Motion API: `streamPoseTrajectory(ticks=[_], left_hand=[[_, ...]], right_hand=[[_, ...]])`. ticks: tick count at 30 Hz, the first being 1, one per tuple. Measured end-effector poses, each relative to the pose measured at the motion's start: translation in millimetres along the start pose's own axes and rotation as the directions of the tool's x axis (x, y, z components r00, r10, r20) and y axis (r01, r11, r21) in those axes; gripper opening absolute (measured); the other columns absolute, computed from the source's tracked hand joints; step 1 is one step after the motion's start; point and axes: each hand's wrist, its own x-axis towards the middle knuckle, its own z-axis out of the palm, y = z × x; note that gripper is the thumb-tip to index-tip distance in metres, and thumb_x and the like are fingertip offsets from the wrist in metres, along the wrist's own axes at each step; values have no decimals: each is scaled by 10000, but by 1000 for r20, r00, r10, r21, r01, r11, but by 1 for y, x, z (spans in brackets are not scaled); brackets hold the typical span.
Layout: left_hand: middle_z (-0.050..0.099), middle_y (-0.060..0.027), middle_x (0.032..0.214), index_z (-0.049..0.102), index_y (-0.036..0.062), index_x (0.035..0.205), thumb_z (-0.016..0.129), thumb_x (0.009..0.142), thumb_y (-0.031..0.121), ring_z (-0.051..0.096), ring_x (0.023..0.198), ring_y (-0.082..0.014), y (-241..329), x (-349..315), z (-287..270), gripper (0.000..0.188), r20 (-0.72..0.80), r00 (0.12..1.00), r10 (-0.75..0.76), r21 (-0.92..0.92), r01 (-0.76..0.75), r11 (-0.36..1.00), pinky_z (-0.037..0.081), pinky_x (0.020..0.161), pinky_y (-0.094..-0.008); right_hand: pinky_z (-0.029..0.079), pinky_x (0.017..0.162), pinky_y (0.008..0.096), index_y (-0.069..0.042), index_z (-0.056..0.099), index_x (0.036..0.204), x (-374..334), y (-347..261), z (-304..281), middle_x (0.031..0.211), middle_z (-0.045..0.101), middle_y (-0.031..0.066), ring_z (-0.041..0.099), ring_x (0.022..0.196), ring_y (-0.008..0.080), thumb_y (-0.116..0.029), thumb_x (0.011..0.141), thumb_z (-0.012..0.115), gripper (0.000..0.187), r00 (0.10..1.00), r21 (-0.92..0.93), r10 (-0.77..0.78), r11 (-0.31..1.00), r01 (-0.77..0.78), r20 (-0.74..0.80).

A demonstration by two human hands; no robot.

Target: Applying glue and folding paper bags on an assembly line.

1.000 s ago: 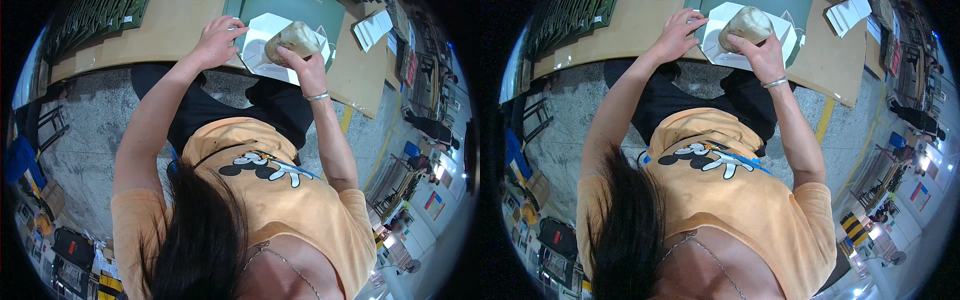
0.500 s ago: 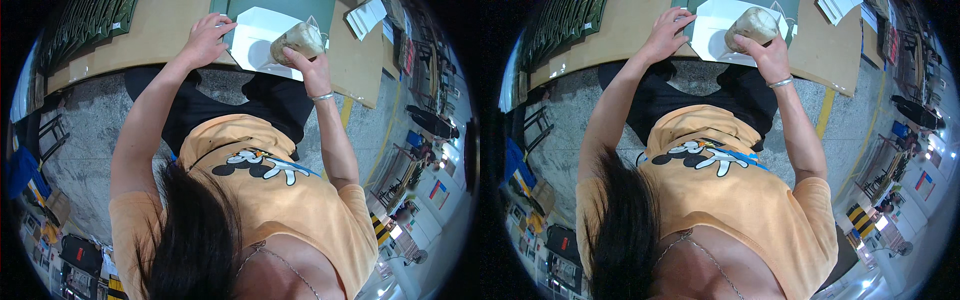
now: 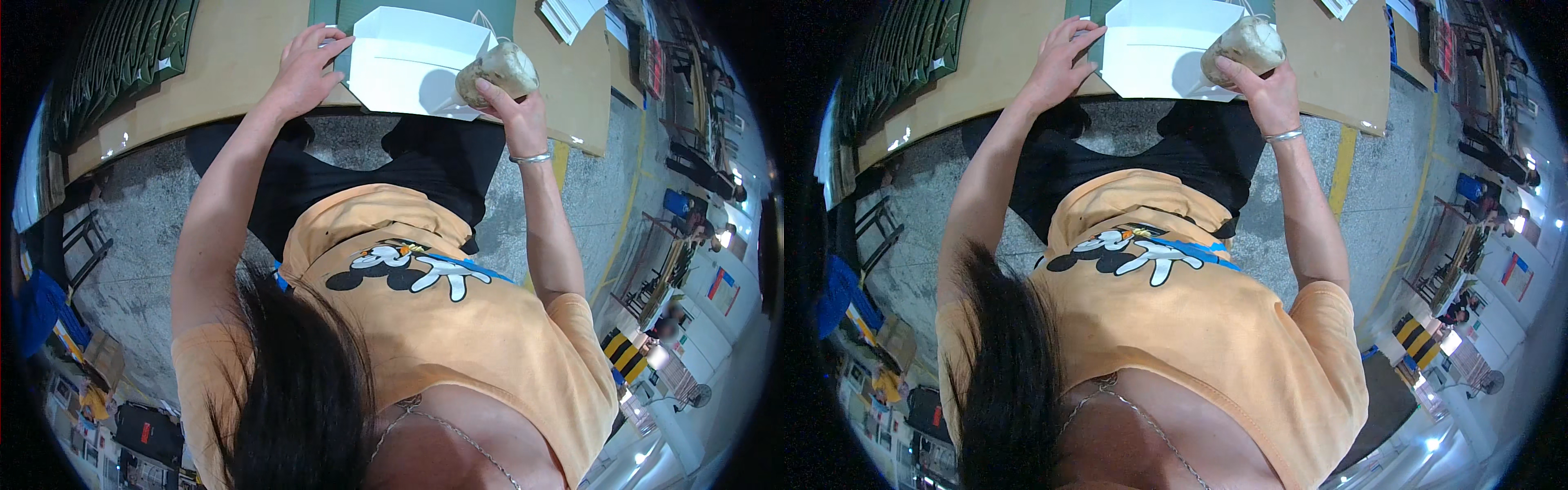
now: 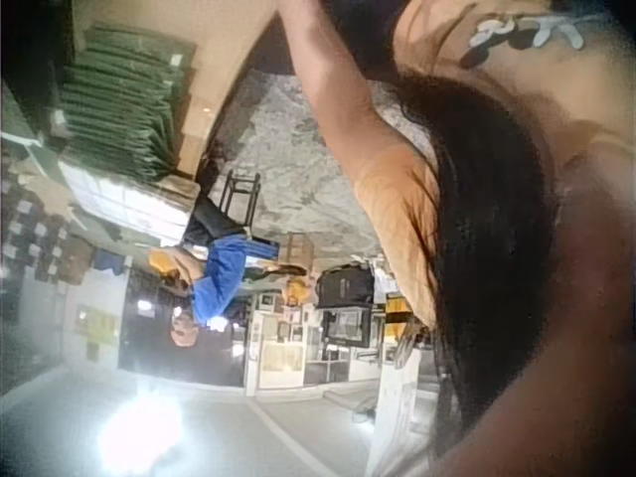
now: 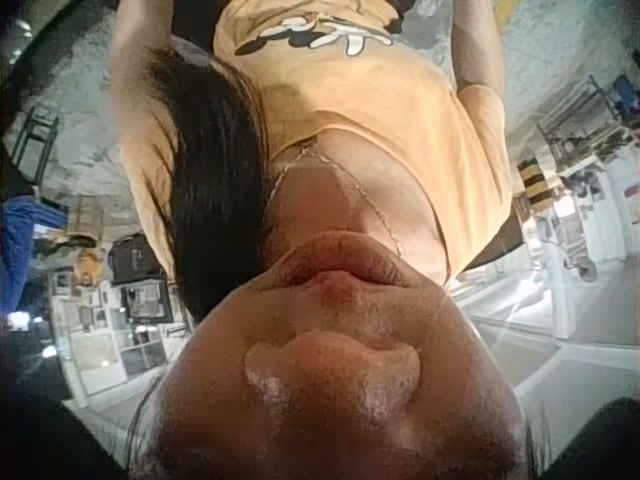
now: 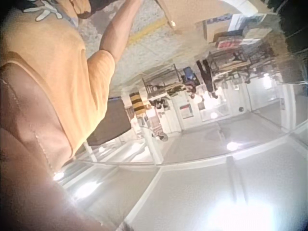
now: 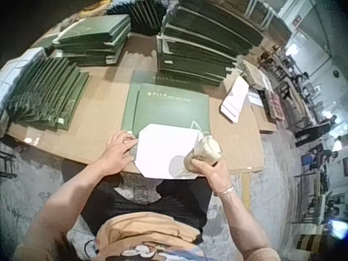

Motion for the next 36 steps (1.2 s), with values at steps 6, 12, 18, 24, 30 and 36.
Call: streamPoseTrajectory(ticks=[6, 12, 18, 24, 30, 36], left_hand=[[479, -53, 1307, 546, 155, 1303, 642, 781, 128, 335, 1335, -270, 1, 1, -2, 531, -18, 1000, 21, -19, -21, 1000, 248, 1102, -434], [460, -76, 1330, 525, 154, 1325, 650, 786, 112, 318, 1345, -309, 2, 1, -5, 555, 35, 999, -13, -53, 15, 998, 255, 1118, -430], [471, -55, 1319, 523, 164, 1325, 652, 781, 137, 316, 1350, -297, 3, 1, -4, 559, 22, 1000, -17, -49, 18, 999, 250, 1101, -453], [444, -78, 1344, 520, 149, 1326, 642, 792, 117, 297, 1364, -316, 8, 3, -9, 549, 69, 996, -50, -33, 52, 998, 246, 1124, -437], [444, -82, 1348, 518, 141, 1329, 645, 786, 117, 292, 1365, -325, 8, 3, -10, 558, 76, 995, -60, -68, 65, 996, 241, 1124, -440], [447, -84, 1346, 518, 139, 1329, 640, 785, 115, 293, 1364, -325, 9, 3, -10, 559, 76, 995, -59, -59, 63, 996, 243, 1121, -436]], right_hand=[[556, 742, 297, 35, 585, 1115, -5, 5, -16, 1000, 664, 106, 654, 876, 175, -180, 769, 771, 448, 998, 31, 45, 999, -43, -53], [545, 767, 296, 28, 589, 1119, -7, 6, -30, 1006, 664, 103, 649, 892, 171, -188, 762, 784, 462, 994, -89, 10, 996, -19, -109], [540, 770, 293, 37, 588, 1110, -10, 11, -43, 1012, 664, 107, 647, 898, 172, -191, 760, 785, 461, 983, -38, 61, 997, -68, -175], [563, 700, 286, 40, 574, 1122, -10, 18, -52, 1009, 663, 115, 657, 877, 173, -187, 760, 783, 476, 973, -29, 24, 999, -31, -230], [598, 703, 320, 49, 554, 1136, -9, 9, -54, 1039, 642, 137, 661, 890, 209, -150, 771, 766, 467, 962, 6, 36, 999, -36, -269], [609, 734, 353, 71, 548, 1124, 1, 9, -60, 1052, 620, 155, 661, 909, 246, -92, 817, 706, 382, 946, 34, -41, 998, 55, -322]])
